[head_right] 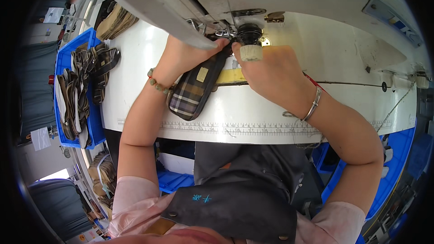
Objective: The recorder uses an industrial sewing machine to assemble and finish leather pouches, including trimming threads and stitching edges.
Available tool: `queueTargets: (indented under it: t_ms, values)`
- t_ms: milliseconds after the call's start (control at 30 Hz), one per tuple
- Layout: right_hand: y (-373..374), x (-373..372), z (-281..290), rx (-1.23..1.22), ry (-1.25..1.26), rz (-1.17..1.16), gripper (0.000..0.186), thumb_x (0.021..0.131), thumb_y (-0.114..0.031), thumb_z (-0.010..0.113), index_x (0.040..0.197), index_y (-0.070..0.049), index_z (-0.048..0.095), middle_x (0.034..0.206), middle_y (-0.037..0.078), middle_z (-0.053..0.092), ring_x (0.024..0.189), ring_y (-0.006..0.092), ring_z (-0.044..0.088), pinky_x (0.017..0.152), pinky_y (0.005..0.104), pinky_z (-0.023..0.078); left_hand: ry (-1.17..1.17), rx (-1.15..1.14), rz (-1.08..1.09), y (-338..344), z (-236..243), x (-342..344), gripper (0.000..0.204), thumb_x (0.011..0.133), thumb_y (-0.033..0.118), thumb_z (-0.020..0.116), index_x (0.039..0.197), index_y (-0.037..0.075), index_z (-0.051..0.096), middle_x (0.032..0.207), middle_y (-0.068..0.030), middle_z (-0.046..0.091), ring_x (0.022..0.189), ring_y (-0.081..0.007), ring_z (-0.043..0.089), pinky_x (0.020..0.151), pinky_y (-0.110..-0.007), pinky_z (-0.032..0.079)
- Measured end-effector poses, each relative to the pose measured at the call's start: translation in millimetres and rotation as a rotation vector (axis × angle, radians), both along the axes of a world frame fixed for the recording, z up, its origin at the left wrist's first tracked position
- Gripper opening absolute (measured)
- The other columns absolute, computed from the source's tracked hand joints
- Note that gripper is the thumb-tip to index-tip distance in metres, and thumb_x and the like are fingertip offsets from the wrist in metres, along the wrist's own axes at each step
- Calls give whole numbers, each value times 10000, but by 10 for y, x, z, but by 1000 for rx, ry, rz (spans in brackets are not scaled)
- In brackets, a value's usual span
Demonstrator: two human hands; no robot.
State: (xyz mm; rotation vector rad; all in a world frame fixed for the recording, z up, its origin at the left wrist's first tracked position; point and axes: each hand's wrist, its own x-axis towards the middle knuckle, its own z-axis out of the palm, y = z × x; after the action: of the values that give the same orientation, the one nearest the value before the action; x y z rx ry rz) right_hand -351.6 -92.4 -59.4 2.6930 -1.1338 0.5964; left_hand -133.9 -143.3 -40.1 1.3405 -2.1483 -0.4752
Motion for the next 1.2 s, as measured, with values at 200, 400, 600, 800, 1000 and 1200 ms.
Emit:
queueTargets:
  t_ms: [200,400,600,800,1000,1200]
  values:
    - [-33,-55,-46,-50,-4,39,392,811,-98,639,1197,-46,688,530,30,555,461,213,586,431,353,434,-98,-137,12,2,-39,-15,267,692,264,808,898,101,760,666,-77,661,624,-257,640,567,-368,497]
    - [94,-2,103,53,-59,146,393,817,-242,714,1131,-6,683,594,35,581,513,208,608,469,335,472,-116,-50,48,78,40,-46,229,722,274,806,893,125,780,638,-69,666,592,-268,643,560,-370,497]
    - [159,-41,192,103,-43,288,524,766,-351,767,1108,31,661,717,39,602,637,177,639,529,309,495,-125,55,19,51,53,-42,172,760,264,805,868,130,797,690,-74,707,608,-265,660,579,-359,512]
    - [118,33,55,-201,37,207,434,773,-229,706,1153,-23,661,716,-22,514,619,117,563,448,269,438,-35,114,37,69,49,-34,187,770,261,807,834,86,785,722,-58,729,615,-233,660,597,-345,519]
    - [128,55,5,-22,-49,242,320,780,-93,630,1057,60,669,686,40,620,577,163,636,479,309,492,130,90,-48,67,35,66,279,780,146,805,1014,17,724,798,-107,718,599,-202,625,608,-333,518]
    - [194,84,10,17,-15,225,360,790,-84,587,1103,84,645,701,41,606,582,177,624,490,322,488,26,301,-1,23,124,63,263,787,53,771,1027,-9,681,856,-120,701,626,-231,625,619,-335,510]
